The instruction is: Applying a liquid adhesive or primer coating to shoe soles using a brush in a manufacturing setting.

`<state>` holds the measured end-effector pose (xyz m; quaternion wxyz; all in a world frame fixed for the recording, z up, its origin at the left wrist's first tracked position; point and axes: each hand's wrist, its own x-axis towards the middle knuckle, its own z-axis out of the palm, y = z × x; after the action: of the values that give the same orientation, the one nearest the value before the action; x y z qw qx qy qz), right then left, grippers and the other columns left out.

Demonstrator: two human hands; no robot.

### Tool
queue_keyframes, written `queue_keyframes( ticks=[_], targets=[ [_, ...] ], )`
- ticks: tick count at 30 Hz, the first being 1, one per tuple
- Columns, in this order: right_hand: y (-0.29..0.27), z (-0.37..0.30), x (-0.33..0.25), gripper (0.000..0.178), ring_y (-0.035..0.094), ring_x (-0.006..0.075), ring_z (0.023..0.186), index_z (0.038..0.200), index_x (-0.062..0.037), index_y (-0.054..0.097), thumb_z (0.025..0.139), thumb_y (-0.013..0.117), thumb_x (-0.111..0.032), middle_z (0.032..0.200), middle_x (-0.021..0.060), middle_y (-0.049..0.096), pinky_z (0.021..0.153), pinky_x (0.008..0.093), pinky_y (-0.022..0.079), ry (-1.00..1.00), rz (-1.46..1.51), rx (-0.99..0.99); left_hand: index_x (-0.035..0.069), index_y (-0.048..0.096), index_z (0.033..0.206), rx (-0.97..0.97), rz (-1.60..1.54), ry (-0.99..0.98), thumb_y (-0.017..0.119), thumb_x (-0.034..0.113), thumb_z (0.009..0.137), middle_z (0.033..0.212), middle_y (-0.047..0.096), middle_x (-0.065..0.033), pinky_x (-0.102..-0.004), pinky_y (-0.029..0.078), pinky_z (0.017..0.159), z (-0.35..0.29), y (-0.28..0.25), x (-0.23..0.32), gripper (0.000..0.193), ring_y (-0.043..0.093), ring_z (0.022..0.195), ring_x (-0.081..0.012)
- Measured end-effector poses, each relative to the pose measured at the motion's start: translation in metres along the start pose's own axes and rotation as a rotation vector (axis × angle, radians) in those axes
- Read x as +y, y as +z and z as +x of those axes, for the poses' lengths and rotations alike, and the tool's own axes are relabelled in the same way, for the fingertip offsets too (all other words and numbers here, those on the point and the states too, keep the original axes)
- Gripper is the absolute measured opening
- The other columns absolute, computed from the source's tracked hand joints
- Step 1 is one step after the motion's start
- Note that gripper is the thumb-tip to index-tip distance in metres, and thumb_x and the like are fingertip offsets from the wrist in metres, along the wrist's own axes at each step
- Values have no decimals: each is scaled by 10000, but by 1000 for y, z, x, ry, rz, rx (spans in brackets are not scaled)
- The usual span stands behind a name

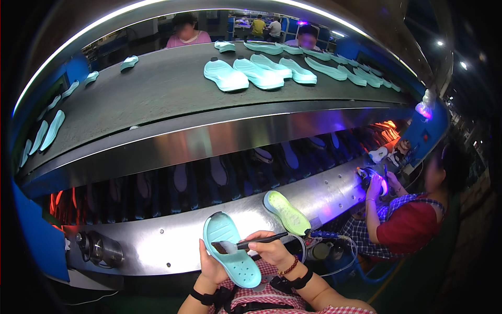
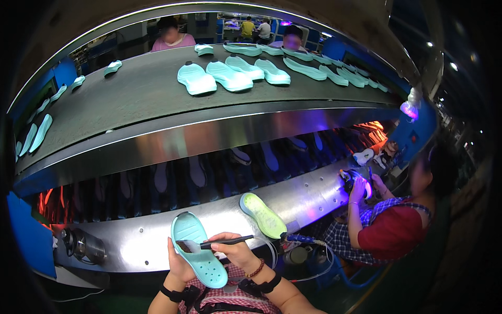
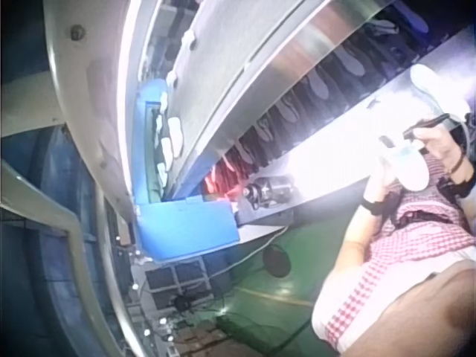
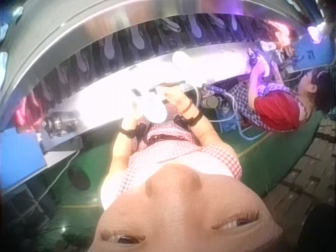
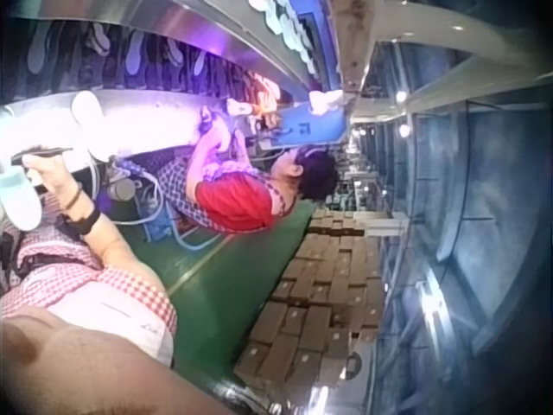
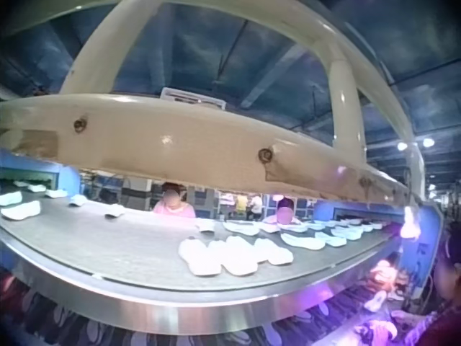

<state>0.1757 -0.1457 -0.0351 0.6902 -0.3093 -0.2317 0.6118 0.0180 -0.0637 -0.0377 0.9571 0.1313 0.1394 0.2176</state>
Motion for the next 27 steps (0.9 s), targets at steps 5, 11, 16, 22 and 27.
queue_keyframes(
  ticks=[5, 11, 16, 22, 27],
  targets=[
    [3, 11, -6, 199, 608, 215, 849, 977, 39, 588, 780, 571, 19, 950, 165, 621, 767, 328, 485, 34, -32, 36, 65, 342, 1294, -29, -21, 60, 164, 710, 793, 1217, 460, -196, -486, 369, 929, 8, -3, 0, 836, 473, 1083, -368],
    [13, 27, -22, 180, 608, 165, 768, 956, 37, 590, 780, 586, -3, 882, 120, 628, 708, 282, 508, -7, 0, 120, 62, 374, 1269, -29, 18, 60, 166, 691, 804, 1164, 501, -203, -466, 433, 863, 13, 8, 6, 810, 531, 1003, -348],
    [13, 45, -25, 199, 606, 141, 765, 959, 36, 598, 778, 619, -44, 881, 99, 627, 714, 251, 507, -32, -124, 229, 59, 376, 1263, -79, -31, 75, 149, 681, 812, 1117, 525, -184, -466, 431, 866, 10, 15, 6, 802, 545, 982, -341],
    [42, 49, -18, 200, 606, 142, 813, 944, -1, 637, 774, 645, -106, 902, 95, 642, 717, 228, 473, -213, -575, 99, 77, 298, 1309, 265, 137, 341, 135, 663, 834, 1285, 385, -134, -399, 316, 994, 16, 8, -8, 771, 407, 1166, -265],
    [55, 23, -29, 195, 641, 186, 785, 898, -6, 653, 708, 668, -47, 868, 133, 658, 718, 268, 501, -312, -1130, -227, 100, 426, 1206, 370, 163, 472, 158, 652, 831, 1066, 535, -105, -401, 421, 870, 20, -12, 19, 719, 525, 985, -257]
  ],
)
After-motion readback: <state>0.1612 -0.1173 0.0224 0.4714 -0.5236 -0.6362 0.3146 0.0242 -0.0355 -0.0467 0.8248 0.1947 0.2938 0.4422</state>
